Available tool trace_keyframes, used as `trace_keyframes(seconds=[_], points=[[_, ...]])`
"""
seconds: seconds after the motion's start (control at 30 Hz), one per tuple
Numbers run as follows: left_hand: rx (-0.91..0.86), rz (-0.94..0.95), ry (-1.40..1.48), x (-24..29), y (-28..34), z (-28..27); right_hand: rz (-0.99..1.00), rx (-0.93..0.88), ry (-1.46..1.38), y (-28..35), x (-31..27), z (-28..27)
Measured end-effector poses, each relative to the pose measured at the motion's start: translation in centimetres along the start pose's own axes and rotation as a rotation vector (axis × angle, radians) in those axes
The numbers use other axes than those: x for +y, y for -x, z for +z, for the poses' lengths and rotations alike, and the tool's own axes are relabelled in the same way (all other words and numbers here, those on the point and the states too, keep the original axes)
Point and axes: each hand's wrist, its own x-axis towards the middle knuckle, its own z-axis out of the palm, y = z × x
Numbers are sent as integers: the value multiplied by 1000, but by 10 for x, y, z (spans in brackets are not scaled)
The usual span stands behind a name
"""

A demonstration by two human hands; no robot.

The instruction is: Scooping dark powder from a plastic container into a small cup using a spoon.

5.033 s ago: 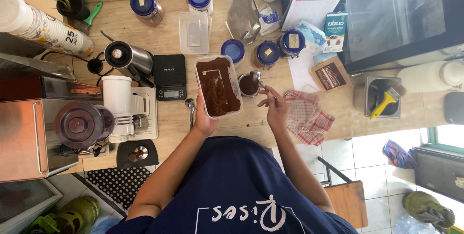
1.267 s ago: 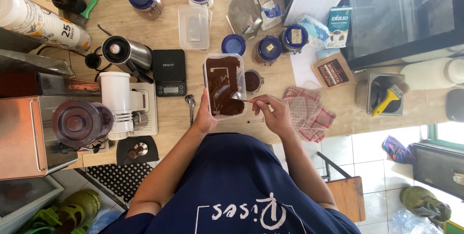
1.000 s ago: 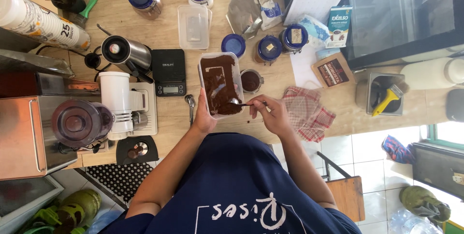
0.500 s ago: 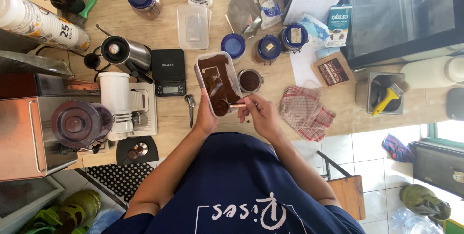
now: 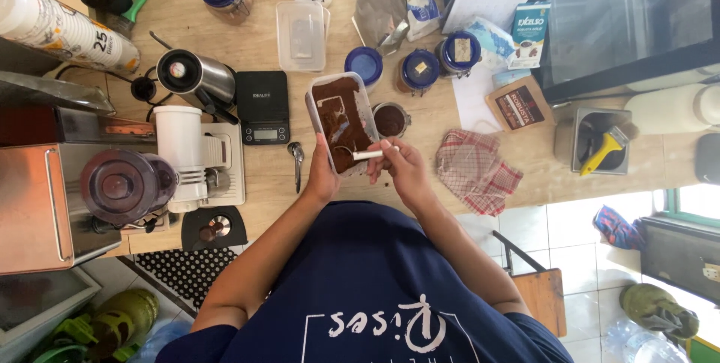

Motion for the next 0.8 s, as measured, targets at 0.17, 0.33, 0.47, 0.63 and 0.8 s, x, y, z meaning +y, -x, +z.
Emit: trace_keyframes(seconds=[0.17,0.33,0.47,0.63,0.8], points=[[-18,2,-34,-1,4,8,8,40,-103,-2,4,-8],[-54,-16,-3,-3,4,10,-23,53,-133,-8,11,-23],[-74,-56,63,-8,2,-1,-64,84,-138,-9,12,-31],[-128,-76,68,-13,-1,-16,-91,115,-120,-7,13,-39],[-32,-120,76,-39,-13,-60,-110,167,-196,-7,15,-50]])
